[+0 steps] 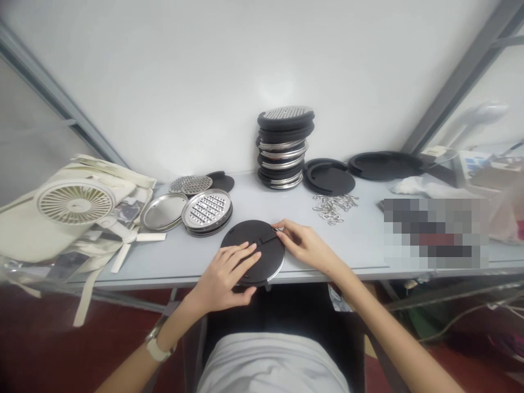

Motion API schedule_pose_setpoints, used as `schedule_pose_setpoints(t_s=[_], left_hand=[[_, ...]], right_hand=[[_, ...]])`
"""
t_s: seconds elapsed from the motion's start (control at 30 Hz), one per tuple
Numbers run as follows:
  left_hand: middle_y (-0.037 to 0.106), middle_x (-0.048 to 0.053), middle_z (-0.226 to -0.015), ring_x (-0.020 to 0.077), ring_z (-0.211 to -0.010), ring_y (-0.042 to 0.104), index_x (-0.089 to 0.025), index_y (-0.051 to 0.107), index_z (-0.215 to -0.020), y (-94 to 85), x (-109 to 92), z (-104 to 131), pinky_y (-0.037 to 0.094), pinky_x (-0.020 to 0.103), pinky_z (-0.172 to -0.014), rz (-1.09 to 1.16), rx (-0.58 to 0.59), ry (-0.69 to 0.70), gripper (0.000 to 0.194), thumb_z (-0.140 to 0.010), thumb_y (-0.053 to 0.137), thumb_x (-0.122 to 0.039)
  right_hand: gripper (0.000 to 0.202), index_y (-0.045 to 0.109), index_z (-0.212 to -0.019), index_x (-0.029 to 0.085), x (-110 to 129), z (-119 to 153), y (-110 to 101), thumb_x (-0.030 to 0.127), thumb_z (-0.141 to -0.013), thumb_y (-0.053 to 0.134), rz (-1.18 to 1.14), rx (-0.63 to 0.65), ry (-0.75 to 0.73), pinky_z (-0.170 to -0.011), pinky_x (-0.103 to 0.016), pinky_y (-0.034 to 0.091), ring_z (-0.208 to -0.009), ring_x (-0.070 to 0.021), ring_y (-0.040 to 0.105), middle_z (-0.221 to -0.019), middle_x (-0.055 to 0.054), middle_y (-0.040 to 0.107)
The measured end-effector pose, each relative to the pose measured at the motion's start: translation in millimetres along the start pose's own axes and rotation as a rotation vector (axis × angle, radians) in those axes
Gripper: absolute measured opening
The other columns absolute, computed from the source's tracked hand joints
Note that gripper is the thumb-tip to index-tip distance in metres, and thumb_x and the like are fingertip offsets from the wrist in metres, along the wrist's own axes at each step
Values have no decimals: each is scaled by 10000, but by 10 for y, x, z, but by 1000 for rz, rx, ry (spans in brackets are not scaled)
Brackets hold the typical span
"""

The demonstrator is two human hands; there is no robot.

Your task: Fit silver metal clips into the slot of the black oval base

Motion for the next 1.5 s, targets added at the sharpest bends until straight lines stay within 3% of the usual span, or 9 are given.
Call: schedule_pose_setpoints(t_s=[0.1,0.33,0.63,1.0,1.17,1.37,1.5], left_hand=[[467,125,-1391,288,-1316,387,-149,405,-1372,2,2,3,374,454,-1023,4,-6,0,604,-813,519,-349],[460,119,-1398,282,-1320,379,-140,410,-1369,4,2,3,362,444,-1034,16,-9,1,600,-815,518,-345],[484,123,-1375,284,-1306,401,-149,417,-1364,-11,-9,-8,384,445,-1019,4,-7,-1,611,-799,537,-351],[474,118,-1386,276,-1305,399,-141,422,-1362,-35,-12,-4,382,436,-1028,12,-23,-5,609,-792,552,-316],[476,107,-1385,272,-1303,398,-153,414,-1372,-43,-16,4,384,426,-1025,21,-21,-7,607,-801,550,-310],[476,101,-1385,274,-1299,396,-155,408,-1376,-44,-14,0,378,431,-1025,32,-30,-10,613,-800,558,-304],[462,95,-1397,272,-1311,380,-164,399,-1382,-37,-2,2,363,436,-1035,46,-9,-18,616,-804,555,-308]], right_hand=[[356,593,-1099,203,23,3,-13,456,-932,406,7,-1,0,-544,-250,379,-566,-134,443,-683,1,563],[342,557,-1099,221,-7,0,7,476,-931,404,-41,21,21,-517,-241,325,-528,-126,364,-612,41,435],[356,550,-1073,215,-17,-14,5,512,-904,447,-203,44,60,-560,-244,351,-593,-138,402,-653,35,426],[281,539,-1040,214,-21,-10,14,456,-935,440,-232,41,51,-566,-244,374,-587,-126,431,-636,48,420],[262,483,-1093,220,-78,-25,-35,431,-942,446,-244,-57,41,-671,-278,431,-660,-149,509,-679,30,506],[230,597,-938,199,-64,-45,-66,395,-934,476,-234,-86,-8,-785,-309,463,-827,-179,581,-860,-36,618],[248,681,-948,206,-24,-46,-109,367,-927,494,-189,-116,-50,-874,-341,456,-949,-210,600,-965,-68,659]])
Point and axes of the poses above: each hand's wrist, its own z-axis away from the middle knuckle, its own y-axis out of the palm, x = y × z, the point moved 8 cm from there along -z, towards the middle knuckle
